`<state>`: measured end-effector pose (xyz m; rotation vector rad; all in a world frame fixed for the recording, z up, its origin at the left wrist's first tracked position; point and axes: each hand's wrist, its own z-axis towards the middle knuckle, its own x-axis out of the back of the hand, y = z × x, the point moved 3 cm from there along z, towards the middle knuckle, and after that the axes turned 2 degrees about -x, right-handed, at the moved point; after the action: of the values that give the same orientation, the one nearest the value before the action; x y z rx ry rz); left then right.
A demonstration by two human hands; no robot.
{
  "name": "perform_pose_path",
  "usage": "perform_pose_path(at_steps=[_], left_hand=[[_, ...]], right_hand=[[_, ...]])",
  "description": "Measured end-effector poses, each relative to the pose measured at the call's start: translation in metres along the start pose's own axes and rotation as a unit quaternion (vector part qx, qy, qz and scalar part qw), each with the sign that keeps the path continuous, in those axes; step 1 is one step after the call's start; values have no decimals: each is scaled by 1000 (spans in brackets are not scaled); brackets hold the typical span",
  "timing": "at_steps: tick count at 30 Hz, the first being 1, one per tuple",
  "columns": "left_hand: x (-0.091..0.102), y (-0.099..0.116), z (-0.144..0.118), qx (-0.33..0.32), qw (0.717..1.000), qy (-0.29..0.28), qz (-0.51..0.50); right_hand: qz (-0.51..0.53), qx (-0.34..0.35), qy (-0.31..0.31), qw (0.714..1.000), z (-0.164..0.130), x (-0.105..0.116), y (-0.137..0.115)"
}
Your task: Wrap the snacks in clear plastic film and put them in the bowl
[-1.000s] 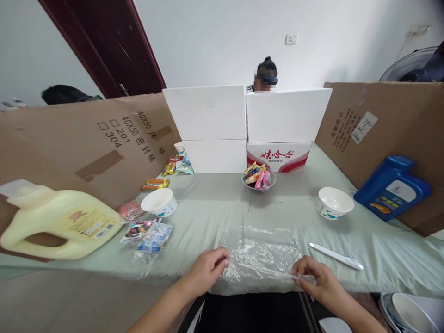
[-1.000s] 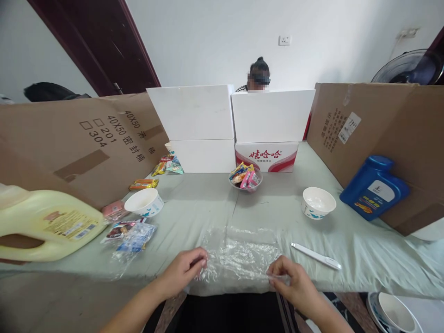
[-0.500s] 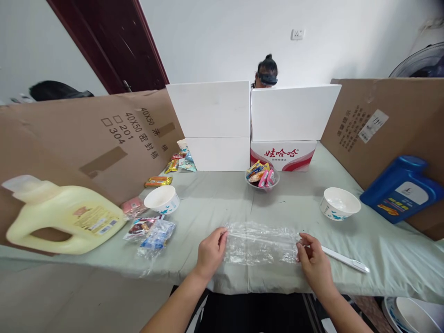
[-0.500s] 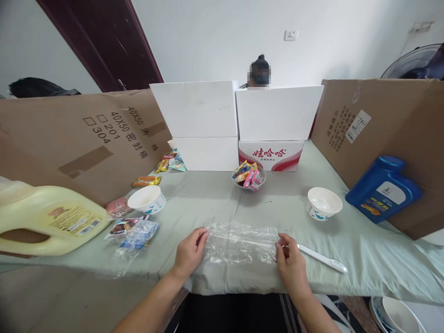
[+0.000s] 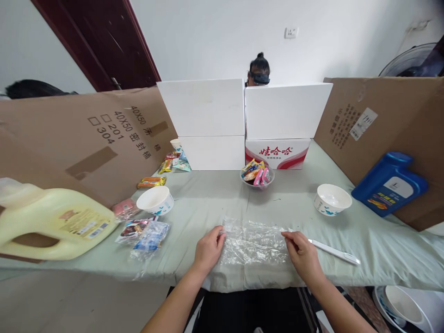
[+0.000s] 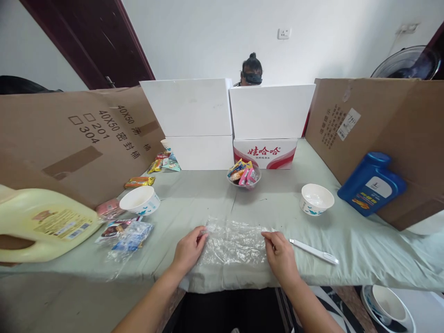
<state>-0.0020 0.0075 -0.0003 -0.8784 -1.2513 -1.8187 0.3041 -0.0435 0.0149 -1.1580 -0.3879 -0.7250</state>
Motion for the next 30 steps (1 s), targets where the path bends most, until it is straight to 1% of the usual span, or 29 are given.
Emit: perform_pose_path(at_steps=[2, 4, 6, 8, 10, 11, 13, 15, 16, 17, 18, 21, 22, 24, 26, 28, 30], left_hand=[[0, -3, 1, 7, 999, 17, -38], [0, -6, 2, 20, 997, 28, -68], [-1, -7, 4, 33, 996, 31, -76], [0, -3, 4, 46, 997, 21, -53], [4, 4, 2, 52, 999, -14, -4], [8, 8, 0, 52, 997, -44, 24], [15, 18, -6, 48, 989, -122, 65], [23, 27, -12, 49, 978, -190, 69], [27, 29, -14, 50, 977, -201, 60], [30, 31, -14, 50, 979, -191, 48], [32, 31, -14, 50, 985, -163, 38], [31, 24, -9, 41, 998, -45, 27], [27, 20, -8, 32, 999, -21, 26], [18, 15, -7, 11, 1000, 0, 27], [10, 12, -6, -6, 999, 5, 32], [6, 12, -6, -11, 999, 5, 44], [5, 13, -5, -10, 998, -8, 62]], right_hand=[[-22, 29, 10, 999, -5, 0, -1], [-63, 40, 10, 997, -12, -2, 0], [-110, 30, -3, 993, -19, -5, 3], [-150, 9, -16, 988, -25, -7, 5], [-176, -6, -34, 984, -30, -8, 7], [-187, -11, -45, 981, -31, -9, 8], [-208, -17, -69, 976, -34, -9, 9], [-225, -17, -87, 970, -34, -9, 11], [-230, -13, -88, 969, -34, -9, 11], [-233, -8, -84, 969, -34, -9, 11], [-235, -1, -75, 969, -33, -9, 10], [-247, 6, -50, 968, -34, -9, 7], [-254, 4, -47, 966, -35, -10, 6], [-267, 1, -51, 962, -36, -10, 4], [-279, 1, -59, 959, -38, -10, 2], [-292, -1, -60, 954, -39, -7, 0], [-303, -4, -55, 951, -39, -5, -3]])
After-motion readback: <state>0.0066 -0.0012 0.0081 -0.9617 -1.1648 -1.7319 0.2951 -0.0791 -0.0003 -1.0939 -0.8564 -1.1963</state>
